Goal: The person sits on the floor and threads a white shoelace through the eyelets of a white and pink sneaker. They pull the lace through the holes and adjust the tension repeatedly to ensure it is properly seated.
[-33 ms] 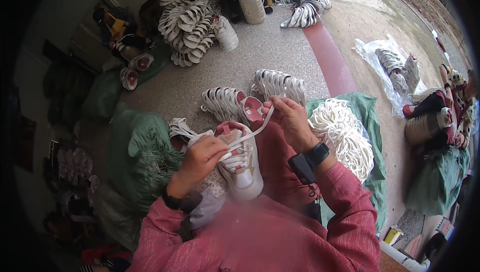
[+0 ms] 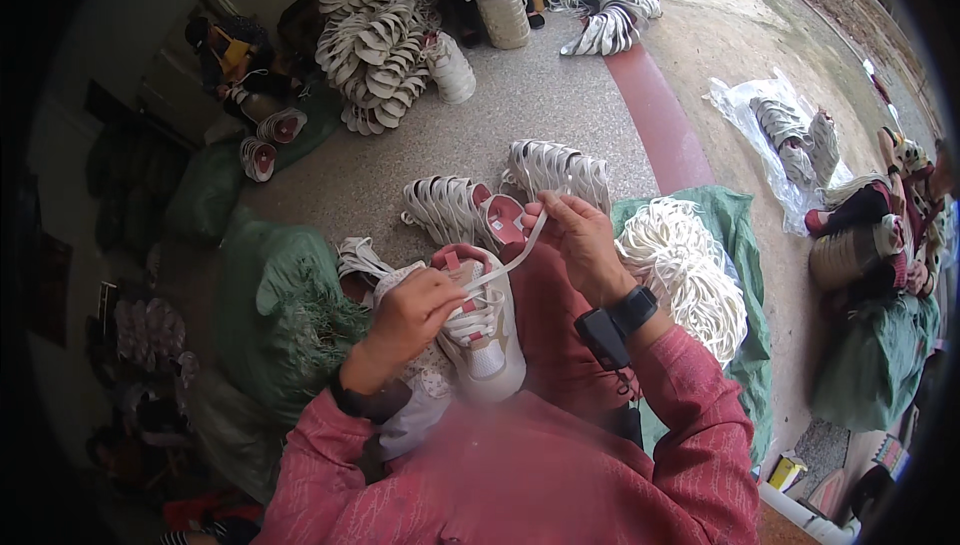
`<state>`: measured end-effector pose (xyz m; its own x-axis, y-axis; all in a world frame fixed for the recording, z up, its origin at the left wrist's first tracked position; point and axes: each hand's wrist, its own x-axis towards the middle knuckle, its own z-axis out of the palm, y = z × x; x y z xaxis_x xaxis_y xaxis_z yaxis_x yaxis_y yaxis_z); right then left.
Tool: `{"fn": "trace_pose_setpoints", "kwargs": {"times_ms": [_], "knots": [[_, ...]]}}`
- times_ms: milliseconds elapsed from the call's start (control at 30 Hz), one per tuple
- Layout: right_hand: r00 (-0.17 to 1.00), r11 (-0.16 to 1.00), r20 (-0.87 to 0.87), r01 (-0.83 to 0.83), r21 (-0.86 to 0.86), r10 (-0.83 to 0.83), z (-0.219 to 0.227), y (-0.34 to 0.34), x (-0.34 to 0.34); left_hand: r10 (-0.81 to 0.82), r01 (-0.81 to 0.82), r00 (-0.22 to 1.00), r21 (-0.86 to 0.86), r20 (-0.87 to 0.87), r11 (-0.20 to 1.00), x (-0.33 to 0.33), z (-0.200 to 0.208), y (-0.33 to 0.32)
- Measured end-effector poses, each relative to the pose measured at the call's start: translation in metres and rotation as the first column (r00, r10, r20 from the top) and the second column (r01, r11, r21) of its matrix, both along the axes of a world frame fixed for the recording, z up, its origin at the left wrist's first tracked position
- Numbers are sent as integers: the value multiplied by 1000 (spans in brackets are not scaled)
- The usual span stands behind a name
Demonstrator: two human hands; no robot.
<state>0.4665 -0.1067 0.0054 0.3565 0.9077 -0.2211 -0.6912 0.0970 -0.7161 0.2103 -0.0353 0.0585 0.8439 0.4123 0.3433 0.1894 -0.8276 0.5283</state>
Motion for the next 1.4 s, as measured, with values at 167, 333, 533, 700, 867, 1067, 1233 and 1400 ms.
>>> {"fn": "trace_pose_setpoints", "kwargs": {"times_ms": [167, 333, 533, 700, 867, 1067, 1233, 1400], "knots": [[1000, 998, -22, 15, 62, -14, 2, -1, 4, 22, -7, 992, 117, -121, 993, 23, -19, 0], [999, 999, -38, 25, 30, -24, -1, -4, 6, 128, -133, 975, -14, -183, 991, 31, -27, 0], [1000, 1000, -23, 17, 9, -17, 0, -9, 7, 92, -202, 975, -644, -200, 738, 25, -51, 21], [1000, 1000, -25, 4, 4, -4, -2, -10, 8, 115, -206, 966, -424, -231, 882, 31, -39, 13], [1000, 1000, -29, -1, -5, 1, -3, -9, 5, 162, -257, 952, -391, -259, 884, 31, -46, 13], [998, 1000, -67, 1, 10, -1, -4, -11, 6, 138, -202, 949, -210, -282, 957, 34, -39, 8], [987, 998, -145, -62, 9, 63, -19, -15, 4, 187, -232, 939, -132, -290, 964, 35, -50, 8], [992, 986, -51, -124, -111, 119, -27, -20, 5, 223, -249, 950, -97, -221, 964, 31, -19, 0]]}}
